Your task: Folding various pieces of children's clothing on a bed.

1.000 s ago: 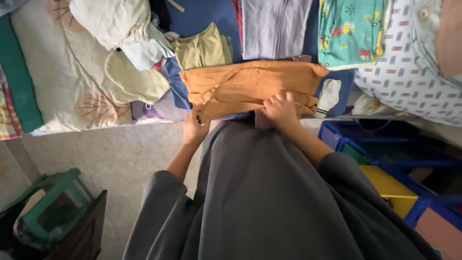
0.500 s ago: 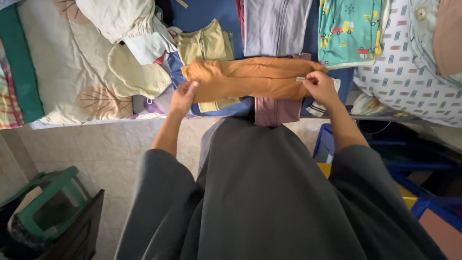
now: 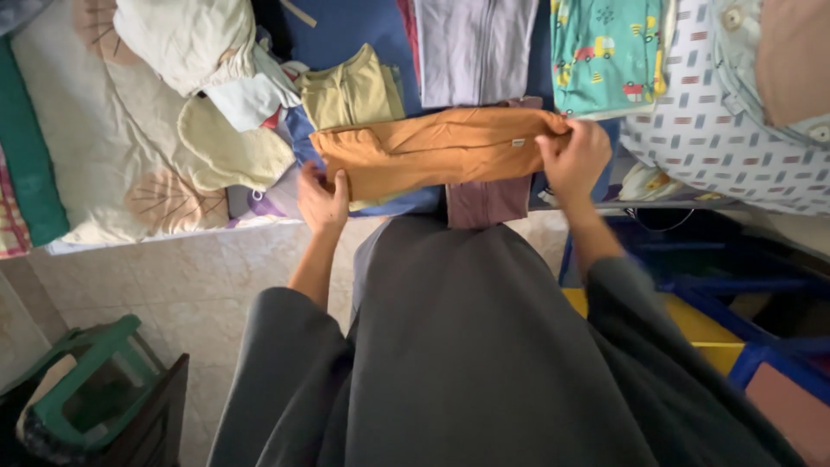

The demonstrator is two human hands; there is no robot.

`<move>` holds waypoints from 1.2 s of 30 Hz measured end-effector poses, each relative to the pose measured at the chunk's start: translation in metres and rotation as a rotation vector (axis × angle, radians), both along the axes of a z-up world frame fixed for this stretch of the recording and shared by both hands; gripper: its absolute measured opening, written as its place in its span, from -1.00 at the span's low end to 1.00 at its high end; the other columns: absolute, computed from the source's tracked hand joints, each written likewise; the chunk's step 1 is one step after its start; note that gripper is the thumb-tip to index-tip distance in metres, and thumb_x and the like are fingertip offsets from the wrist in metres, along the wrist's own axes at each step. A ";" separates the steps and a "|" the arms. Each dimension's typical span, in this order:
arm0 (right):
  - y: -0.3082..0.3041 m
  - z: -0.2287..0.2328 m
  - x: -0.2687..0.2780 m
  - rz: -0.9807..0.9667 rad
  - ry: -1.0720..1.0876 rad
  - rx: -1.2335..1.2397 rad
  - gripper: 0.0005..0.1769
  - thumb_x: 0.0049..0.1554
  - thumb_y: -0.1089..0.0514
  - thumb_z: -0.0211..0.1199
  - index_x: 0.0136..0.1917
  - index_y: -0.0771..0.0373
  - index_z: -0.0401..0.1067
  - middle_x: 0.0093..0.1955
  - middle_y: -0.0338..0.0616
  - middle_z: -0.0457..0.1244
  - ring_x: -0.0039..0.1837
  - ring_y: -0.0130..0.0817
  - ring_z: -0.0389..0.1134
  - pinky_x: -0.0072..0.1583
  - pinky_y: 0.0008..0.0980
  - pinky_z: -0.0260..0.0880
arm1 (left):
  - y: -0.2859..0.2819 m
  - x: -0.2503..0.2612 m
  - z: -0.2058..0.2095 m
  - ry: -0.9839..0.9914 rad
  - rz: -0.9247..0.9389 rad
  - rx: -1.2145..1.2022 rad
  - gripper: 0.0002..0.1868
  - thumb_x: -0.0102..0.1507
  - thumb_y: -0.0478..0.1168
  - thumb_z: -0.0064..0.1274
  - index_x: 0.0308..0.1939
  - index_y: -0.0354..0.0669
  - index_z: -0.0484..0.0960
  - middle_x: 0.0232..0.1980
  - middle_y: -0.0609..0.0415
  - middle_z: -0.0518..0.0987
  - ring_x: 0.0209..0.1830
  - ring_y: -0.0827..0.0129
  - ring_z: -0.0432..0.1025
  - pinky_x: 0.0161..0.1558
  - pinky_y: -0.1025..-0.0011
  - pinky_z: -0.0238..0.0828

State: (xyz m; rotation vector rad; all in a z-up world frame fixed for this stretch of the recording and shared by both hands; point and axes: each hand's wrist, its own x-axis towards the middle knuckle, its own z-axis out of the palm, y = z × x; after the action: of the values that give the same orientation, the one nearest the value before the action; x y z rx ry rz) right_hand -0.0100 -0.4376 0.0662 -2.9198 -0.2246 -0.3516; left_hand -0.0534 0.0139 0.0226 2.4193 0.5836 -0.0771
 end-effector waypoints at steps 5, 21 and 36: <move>0.009 -0.066 -0.055 -0.985 0.446 1.462 -0.48 0.14 -0.42 0.32 0.10 -0.03 0.43 -0.16 -0.21 0.29 -0.13 -0.29 0.30 -0.15 -0.29 0.26 | -0.033 0.016 0.006 -0.054 -0.244 0.148 -0.19 0.29 0.07 0.25 0.52 -0.10 0.28 0.53 -0.25 0.30 0.54 -0.16 0.19 0.51 -0.03 0.16; -0.014 -0.103 -0.062 -0.858 0.193 2.591 -0.48 0.21 0.07 0.03 0.44 0.05 0.29 0.46 -0.10 0.21 0.46 -0.06 0.24 0.46 0.01 0.23 | -0.074 0.053 0.034 0.374 -0.648 0.336 0.23 0.04 0.41 0.23 0.65 0.12 0.01 0.64 -0.41 -0.29 0.64 -0.34 -0.40 0.36 -0.57 -0.32; 0.019 -0.005 -0.015 -0.493 0.353 2.373 -0.47 0.27 0.02 0.08 0.45 0.24 0.27 0.44 -0.01 0.24 0.49 -0.07 0.26 0.53 -0.02 0.22 | -0.146 0.023 0.053 0.068 -0.724 -0.287 0.09 0.29 0.39 -0.02 0.67 -0.11 -0.10 0.72 -0.21 -0.15 0.75 0.00 -0.38 0.60 -0.24 -0.45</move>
State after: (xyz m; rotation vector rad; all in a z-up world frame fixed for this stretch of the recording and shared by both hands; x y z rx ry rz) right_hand -0.0248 -0.4186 0.0608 -0.5699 0.5802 0.0124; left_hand -0.0307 -0.1324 0.0761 2.2286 -0.2854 -0.5081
